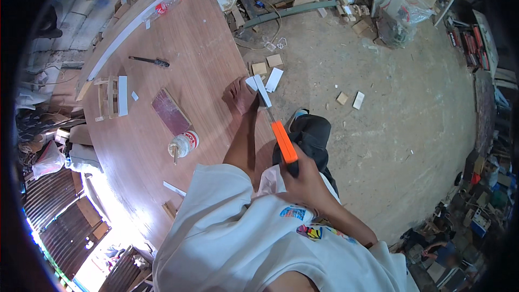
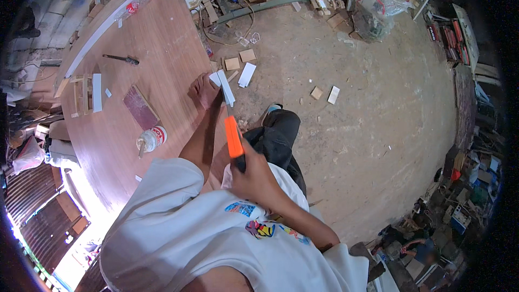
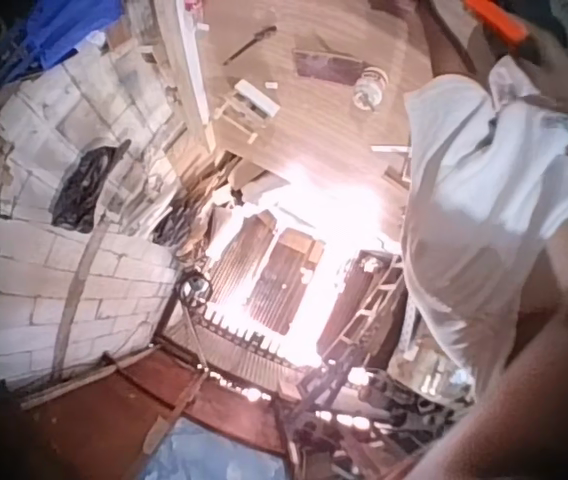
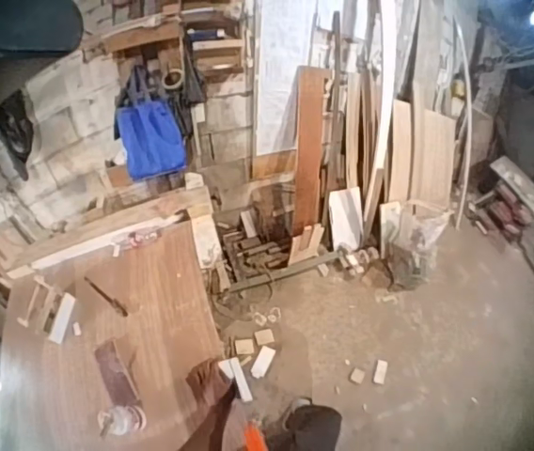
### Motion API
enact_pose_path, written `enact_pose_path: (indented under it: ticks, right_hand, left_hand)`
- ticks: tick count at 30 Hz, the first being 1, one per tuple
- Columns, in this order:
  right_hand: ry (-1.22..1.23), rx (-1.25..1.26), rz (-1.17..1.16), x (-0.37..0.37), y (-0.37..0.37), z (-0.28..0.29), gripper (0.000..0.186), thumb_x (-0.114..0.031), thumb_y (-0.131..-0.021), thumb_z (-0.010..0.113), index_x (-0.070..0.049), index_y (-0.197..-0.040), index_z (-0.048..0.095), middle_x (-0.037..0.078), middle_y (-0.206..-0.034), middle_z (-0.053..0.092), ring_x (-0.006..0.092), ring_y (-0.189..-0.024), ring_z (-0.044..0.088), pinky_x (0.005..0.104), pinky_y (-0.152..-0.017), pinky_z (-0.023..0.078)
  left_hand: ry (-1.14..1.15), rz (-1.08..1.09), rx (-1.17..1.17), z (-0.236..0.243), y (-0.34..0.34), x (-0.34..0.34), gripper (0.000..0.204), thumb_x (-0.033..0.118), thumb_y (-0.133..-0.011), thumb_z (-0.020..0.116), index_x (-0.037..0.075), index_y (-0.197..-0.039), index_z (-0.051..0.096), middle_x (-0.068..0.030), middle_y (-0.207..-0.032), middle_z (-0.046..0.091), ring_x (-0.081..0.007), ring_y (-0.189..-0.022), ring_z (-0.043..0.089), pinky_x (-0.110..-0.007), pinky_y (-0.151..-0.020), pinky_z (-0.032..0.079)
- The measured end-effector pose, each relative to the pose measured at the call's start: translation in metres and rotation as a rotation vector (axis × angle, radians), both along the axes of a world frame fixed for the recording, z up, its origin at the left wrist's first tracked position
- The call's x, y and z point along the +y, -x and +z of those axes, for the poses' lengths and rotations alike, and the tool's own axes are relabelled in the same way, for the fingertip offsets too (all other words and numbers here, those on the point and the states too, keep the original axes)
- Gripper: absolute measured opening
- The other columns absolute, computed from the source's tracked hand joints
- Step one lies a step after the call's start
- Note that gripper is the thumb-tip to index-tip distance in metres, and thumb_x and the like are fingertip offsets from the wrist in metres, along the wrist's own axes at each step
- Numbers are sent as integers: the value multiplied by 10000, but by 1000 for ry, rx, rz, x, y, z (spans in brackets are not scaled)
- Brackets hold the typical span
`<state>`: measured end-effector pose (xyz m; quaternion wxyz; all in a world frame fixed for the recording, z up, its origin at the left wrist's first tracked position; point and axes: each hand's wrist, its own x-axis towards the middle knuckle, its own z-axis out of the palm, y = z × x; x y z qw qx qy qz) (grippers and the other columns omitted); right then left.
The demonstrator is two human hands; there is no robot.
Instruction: Sawing small wooden blocks and sanding them as part of a woodworking project.
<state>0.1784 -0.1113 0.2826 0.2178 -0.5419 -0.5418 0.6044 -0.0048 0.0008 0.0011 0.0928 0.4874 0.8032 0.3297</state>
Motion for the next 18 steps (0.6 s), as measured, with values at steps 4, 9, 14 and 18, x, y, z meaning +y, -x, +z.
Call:
enact_pose_path:
  ticks: [4,9,14,18]
  right_hand:
    - [-85,30,-10,29,31,-61,322,22,-778,558,13,-1099,535,162,-736,549,188,-674,551,329,-661,462]
    - [-26,26,-48,4,16,-73,213,13,-779,546,12,-991,531,126,-708,532,166,-661,537,323,-631,447]
    - [-47,-51,-28,10,11,-47,516,-11,-752,565,-7,-1260,473,240,-762,595,376,-796,662,353,-675,491]
    - [54,-5,-23,-1,1,-4,278,10,-798,556,17,-1075,535,126,-759,557,147,-766,562,303,-724,461]
  left_hand:
    - [20,-26,49,-4,2,-1,295,96,-833,525,109,-1122,582,-75,-1143,571,-272,-1137,506,-370,-986,387]
    - [35,-33,53,0,2,-4,294,97,-834,525,107,-1122,582,-77,-1144,570,-272,-1140,504,-369,-987,386]
    - [35,-39,61,3,0,-5,293,99,-835,524,106,-1122,582,-79,-1146,568,-271,-1143,502,-367,-988,385]
    - [35,-41,56,2,-3,-3,292,100,-836,524,104,-1122,582,-81,-1147,567,-271,-1146,500,-366,-989,385]
